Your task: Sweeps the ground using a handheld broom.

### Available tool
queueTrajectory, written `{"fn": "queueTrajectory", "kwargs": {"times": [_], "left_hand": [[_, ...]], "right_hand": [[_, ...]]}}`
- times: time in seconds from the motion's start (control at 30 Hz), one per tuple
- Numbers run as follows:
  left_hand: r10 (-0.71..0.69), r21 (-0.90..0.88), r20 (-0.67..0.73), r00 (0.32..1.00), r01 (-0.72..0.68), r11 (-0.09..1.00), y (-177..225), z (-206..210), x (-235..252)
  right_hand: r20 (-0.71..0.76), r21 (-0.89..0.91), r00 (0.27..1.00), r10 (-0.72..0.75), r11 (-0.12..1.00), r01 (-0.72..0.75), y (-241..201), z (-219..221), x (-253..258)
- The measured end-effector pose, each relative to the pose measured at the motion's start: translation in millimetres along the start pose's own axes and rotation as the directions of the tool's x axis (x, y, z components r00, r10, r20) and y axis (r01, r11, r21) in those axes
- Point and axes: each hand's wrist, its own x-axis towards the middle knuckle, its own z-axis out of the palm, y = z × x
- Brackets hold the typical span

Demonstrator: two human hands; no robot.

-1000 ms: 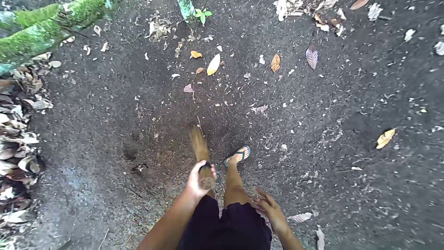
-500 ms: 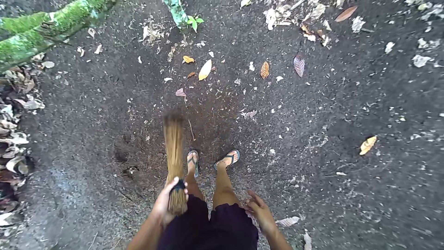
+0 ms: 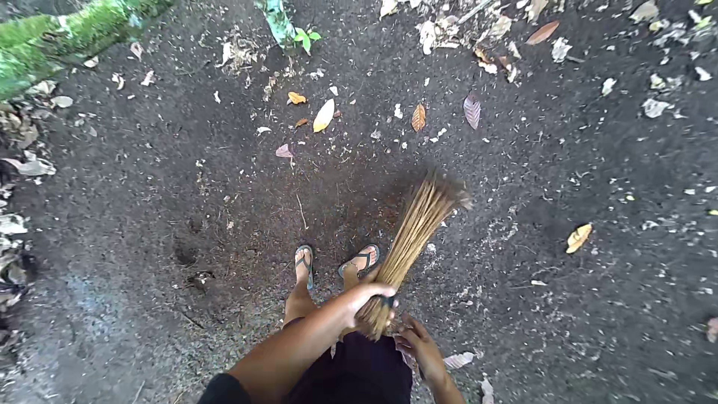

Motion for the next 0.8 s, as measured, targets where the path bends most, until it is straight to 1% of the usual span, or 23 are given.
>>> {"fn": "queueTrajectory", "kwargs": {"times": [0.07, 0.1, 0.13, 0.17, 0.2, 0.23, 0.3, 0.37, 0.4, 0.43, 0.47, 0.5, 0.53, 0.57, 0.63, 0.67, 0.7, 0.73, 0.8], "left_hand": [[0.037, -0.08, -0.019, 0.999, -0.038, 0.996, -10.1, -15.5, -49.7], [0.065, -0.113, -0.049, 0.997, -0.071, 0.991, -15.2, -25.0, -73.4], [0.097, -0.14, -0.1, 0.99, -0.111, 0.984, -19.8, -34.5, -95.9], [0.133, -0.164, -0.187, 0.973, -0.165, 0.973, -23.9, -43.0, -115.7], [0.164, -0.176, -0.296, 0.941, -0.222, 0.959, -26.8, -52.3, -131.4], [0.193, -0.173, -0.404, 0.894, -0.283, 0.943, -28.6, -65.2, -141.9], [0.245, -0.153, -0.573, 0.782, -0.396, 0.905, -23.9, -102.8, -148.1], [0.282, -0.139, -0.688, 0.669, -0.503, 0.853, -0.7, -140.6, -135.7], [0.284, -0.162, -0.727, 0.625, -0.558, 0.814, 16.8, -154.4, -122.8], [0.285, -0.202, -0.738, 0.612, -0.603, 0.772, 36.0, -163.0, -107.2], [0.286, -0.249, -0.73, 0.621, -0.631, 0.735, 55.7, -164.4, -88.3], [0.289, -0.295, -0.699, 0.654, -0.632, 0.717, 73.4, -158.8, -66.7], [0.287, -0.324, -0.638, 0.714, -0.588, 0.741, 86.3, -146.7, -43.3], [0.259, -0.322, -0.559, 0.788, -0.494, 0.808, 93.8, -129.8, -20.1], [0.175, -0.211, -0.386, 0.906, -0.271, 0.939, 95.8, -93.0, 14.9], [0.127, -0.135, -0.314, 0.941, -0.177, 0.975, 96.7, -76.5, 21.3], [0.1, -0.059, -0.25, 0.963, -0.118, 0.991, 100.5, -64.7, 20.7], [0.099, 0.017, -0.176, 0.979, -0.098, 0.995, 106.5, -59.8, 14.1], [0.094, 0.167, -0.047, 0.994, -0.085, 0.982, 117.4, -68.2, -11.5]], "right_hand": [[0.008, -0.002, 1.0, -0.003, 1.0, 0.004, -4.2, -0.9, 0.3], [0.007, -0.003, 1.0, -0.003, 1.0, 0.003, -4.9, -1.3, 0.6], [0.007, -0.002, 1.0, -0.001, 1.0, 0.001, -4.2, -1.3, 0.7], [0.01, -0.003, 1.0, 0.002, 1.0, -0.002, -3.3, -1.2, 0.6], [0.015, -0.007, 1.0, 0.003, 1.0, -0.003, -2.8, -0.8, 0.6], [0.021, -0.005, 1.0, 0.005, 1.0, -0.005, -2.0, 0.8, 1.1], [0.032, -0.002, 0.999, 0.013, 1.0, -0.013, 0.0, 6.2, 1.5], [0.026, 0.009, 0.999, 0.018, 1.0, -0.018, 1.4, 12.3, 0.3], [0.024, 0.013, 0.999, 0.022, 1.0, -0.022, 1.2, 14.8, -1.1], [0.029, 0.01, 0.999, 0.023, 1.0, -0.023, 0.4, 16.9, -3.1], [0.037, 0.005, 0.999, 0.022, 1.0, -0.022, -1.3, 18.5, -4.7], [0.039, 0.004, 0.999, 0.02, 1.0, -0.02, -2.4, 19.9, -5.8], [0.036, 0.007, 0.999, 0.022, 1.0, -0.023, -2.5, 20.8, -6.2], [0.021, 0.01, 0.999, 0.027, 1.0, -0.027, -3.0, 22.0, -6.3], [-0.011, 0.013, 0.999, 0.039, 0.999, -0.039, -7.6, 25.6, -7.9], [-0.027, 0.014, 0.999, 0.038, 0.999, -0.038, -12.1, 28.9, -8.3], [-0.039, 0.015, 0.999, 0.033, 0.999, -0.032, -18.9, 33.1, -7.1], [-0.053, 0.019, 0.998, 0.025, 1.0, -0.024, -27.3, 37.9, -5.0], [-0.074, 0.023, 0.997, 0.012, 1.0, -0.01, -44.1, 49.7, -1.8]]}}
